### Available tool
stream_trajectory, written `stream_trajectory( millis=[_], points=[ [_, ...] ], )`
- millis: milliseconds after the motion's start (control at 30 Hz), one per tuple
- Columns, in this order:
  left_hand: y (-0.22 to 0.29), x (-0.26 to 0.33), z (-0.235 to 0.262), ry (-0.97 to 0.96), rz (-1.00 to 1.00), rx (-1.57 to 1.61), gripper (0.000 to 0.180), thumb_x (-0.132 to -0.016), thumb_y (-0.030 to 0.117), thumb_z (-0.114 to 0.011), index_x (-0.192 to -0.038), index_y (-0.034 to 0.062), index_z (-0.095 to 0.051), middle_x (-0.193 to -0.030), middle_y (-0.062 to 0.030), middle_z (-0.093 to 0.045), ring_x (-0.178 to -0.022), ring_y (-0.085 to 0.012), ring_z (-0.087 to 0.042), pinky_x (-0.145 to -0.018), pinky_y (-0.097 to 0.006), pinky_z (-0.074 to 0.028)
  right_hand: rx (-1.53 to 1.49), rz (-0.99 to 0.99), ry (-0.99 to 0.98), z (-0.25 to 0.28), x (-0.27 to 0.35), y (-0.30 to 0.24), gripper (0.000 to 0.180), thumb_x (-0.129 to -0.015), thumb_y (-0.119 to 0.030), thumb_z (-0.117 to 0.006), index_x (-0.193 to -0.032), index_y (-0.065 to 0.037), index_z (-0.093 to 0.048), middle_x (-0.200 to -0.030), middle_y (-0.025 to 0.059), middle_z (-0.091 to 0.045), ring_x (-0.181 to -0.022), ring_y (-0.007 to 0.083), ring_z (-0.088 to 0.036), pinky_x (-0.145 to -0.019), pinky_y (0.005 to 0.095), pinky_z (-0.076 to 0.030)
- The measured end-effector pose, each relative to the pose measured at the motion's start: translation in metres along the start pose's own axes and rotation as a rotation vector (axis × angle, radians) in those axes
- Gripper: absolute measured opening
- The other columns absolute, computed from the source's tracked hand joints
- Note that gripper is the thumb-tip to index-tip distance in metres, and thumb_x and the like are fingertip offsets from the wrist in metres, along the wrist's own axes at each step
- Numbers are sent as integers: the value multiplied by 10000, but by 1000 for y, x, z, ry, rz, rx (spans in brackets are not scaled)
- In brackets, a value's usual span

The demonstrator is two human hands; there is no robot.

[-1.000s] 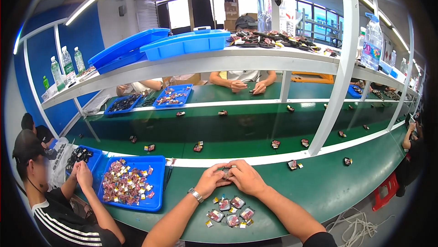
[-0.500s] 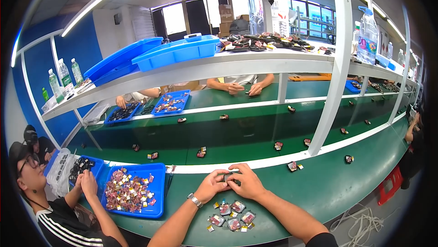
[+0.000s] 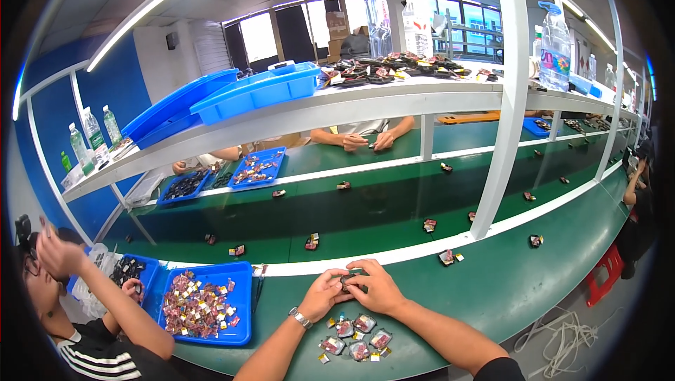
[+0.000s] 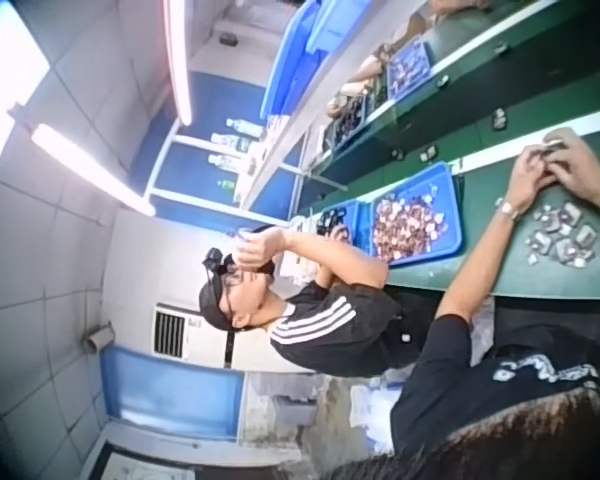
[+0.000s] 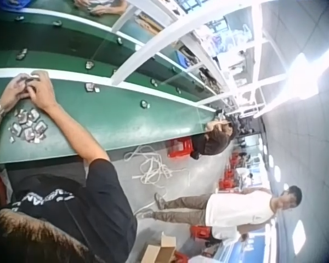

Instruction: Assembling small electronic components on a factory conveyor belt.

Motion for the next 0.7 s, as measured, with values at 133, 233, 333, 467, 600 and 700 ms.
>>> stream_trajectory(
  millis=[133,233,333,467,600,700],
  points=[
    [-3,-1,2,6,0,30,262,-982,110,-477,-1235,56,-436,-1181,-130,-579,-1106,-224,-587,-1001,-416,-480,-48,-78,73,-2,0,2,112,-765,-111,-717,-872,-80,-723,-1145,77,-601,-1094,257,-537,-870,350,-498],
    [-4,-1,4,-11,-23,89,246,-978,101,-480,-1218,62,-441,-1164,-130,-597,-1099,-220,-589,-994,-415,-480,-64,-74,83,-3,0,1,114,-762,-101,-721,-874,-79,-723,-1138,78,-604,-1083,259,-543,-878,346,-499],
    [-5,-2,7,-13,-10,86,246,-977,107,-488,-1215,66,-442,-1163,-127,-601,-1096,-215,-591,-988,-411,-481,-71,-73,76,-5,0,3,108,-771,-101,-712,-876,-72,-719,-1144,77,-598,-1080,261,-543,-858,343,-513],
    [-4,-2,4,-25,-15,92,259,-970,121,-515,-1215,71,-447,-1160,-120,-606,-1094,-205,-590,-986,-408,-479,-122,-97,84,-5,3,6,113,-780,-109,-707,-887,-75,-721,-1152,67,-596,-1073,259,-544,-842,344,-517],
    [-4,-2,3,-19,-23,115,262,-967,121,-524,-1214,75,-450,-1156,-116,-608,-1096,-204,-589,-985,-409,-480,-138,-147,91,-9,4,9,129,-769,-115,-721,-897,-105,-735,-1143,66,-617,-1078,260,-554,-893,361,-488],
    [-4,-2,3,-10,-57,128,274,-961,116,-535,-1219,80,-450,-1156,-109,-602,-1081,-201,-592,-985,-416,-478,-129,-168,98,-10,4,9,145,-770,-118,-720,-913,-114,-738,-1144,59,-624,-1076,261,-558,-908,365,-478]
  ],
)
Point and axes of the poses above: each hand's wrist, its own x-axis away from the middle knuckle, its own z-axis out of the back of the hand, y = z × x, the point moved 5 cm from there along -x, towards the middle knuckle
